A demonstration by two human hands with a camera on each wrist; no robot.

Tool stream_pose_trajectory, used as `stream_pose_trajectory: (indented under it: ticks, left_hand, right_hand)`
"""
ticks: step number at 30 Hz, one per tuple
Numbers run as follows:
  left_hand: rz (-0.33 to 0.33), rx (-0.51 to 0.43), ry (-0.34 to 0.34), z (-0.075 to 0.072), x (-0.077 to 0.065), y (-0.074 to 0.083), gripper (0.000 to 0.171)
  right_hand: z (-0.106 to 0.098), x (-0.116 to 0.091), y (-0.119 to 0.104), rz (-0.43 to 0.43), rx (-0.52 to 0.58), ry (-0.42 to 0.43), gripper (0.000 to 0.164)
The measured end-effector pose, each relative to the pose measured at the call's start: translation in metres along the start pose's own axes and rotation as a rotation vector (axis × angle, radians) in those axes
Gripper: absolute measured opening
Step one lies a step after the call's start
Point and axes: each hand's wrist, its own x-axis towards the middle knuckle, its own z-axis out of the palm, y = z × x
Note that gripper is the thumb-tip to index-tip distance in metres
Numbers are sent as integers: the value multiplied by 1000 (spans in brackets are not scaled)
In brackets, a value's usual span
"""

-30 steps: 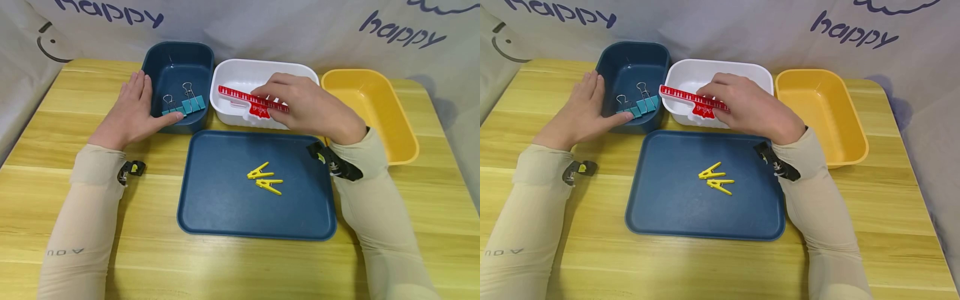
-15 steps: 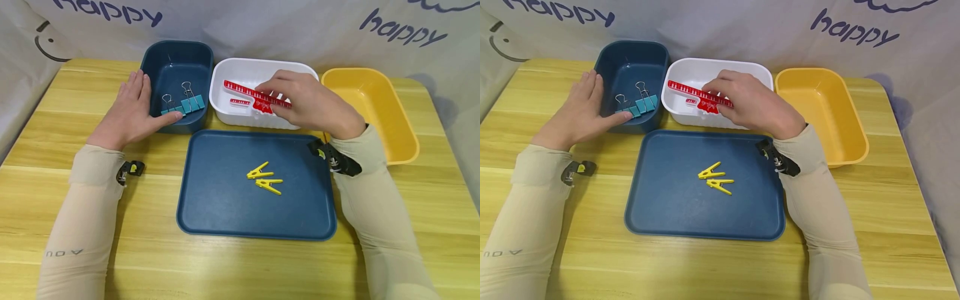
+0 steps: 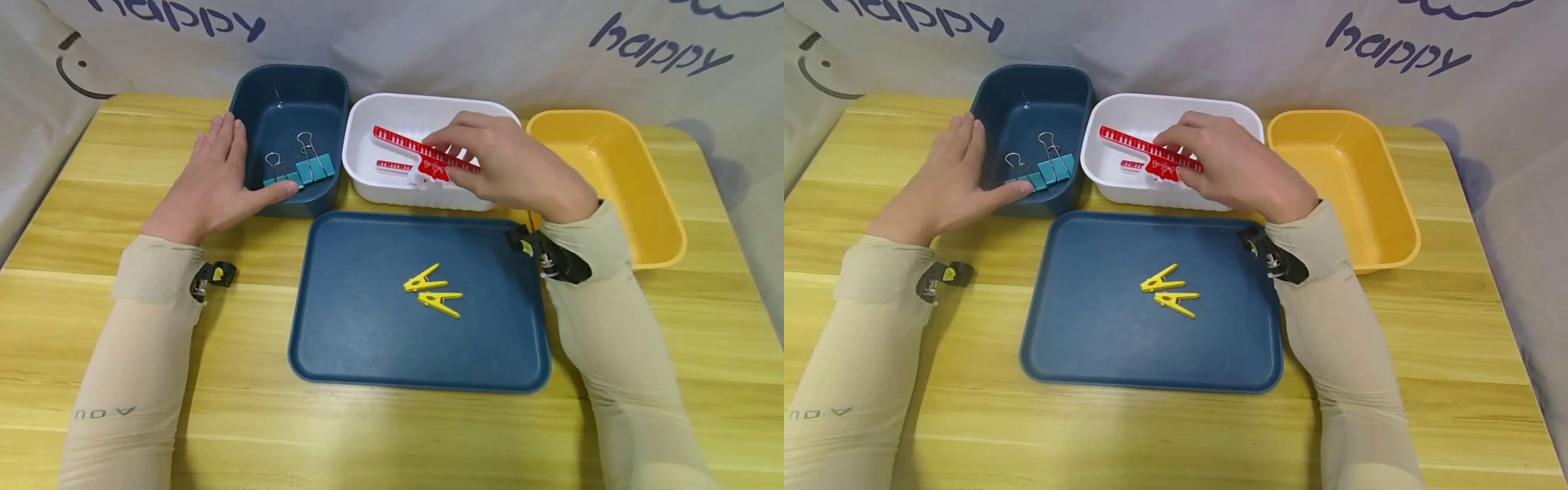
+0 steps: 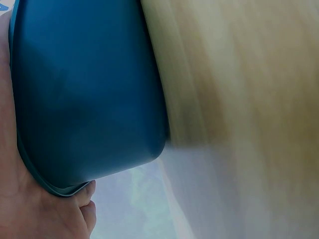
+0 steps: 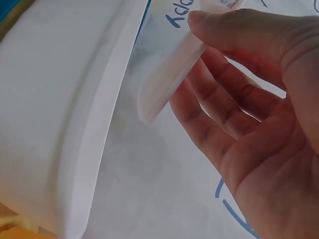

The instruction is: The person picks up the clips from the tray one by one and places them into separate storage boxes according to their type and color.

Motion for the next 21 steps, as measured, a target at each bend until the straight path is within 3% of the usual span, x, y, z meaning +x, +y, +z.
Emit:
stream_pose_trajectory:
  ticks: [21]
  left_hand:
    - [3,-6,2,0,0,-1,126]
  right_hand:
    - [6,3,13,55,16,-16,46]
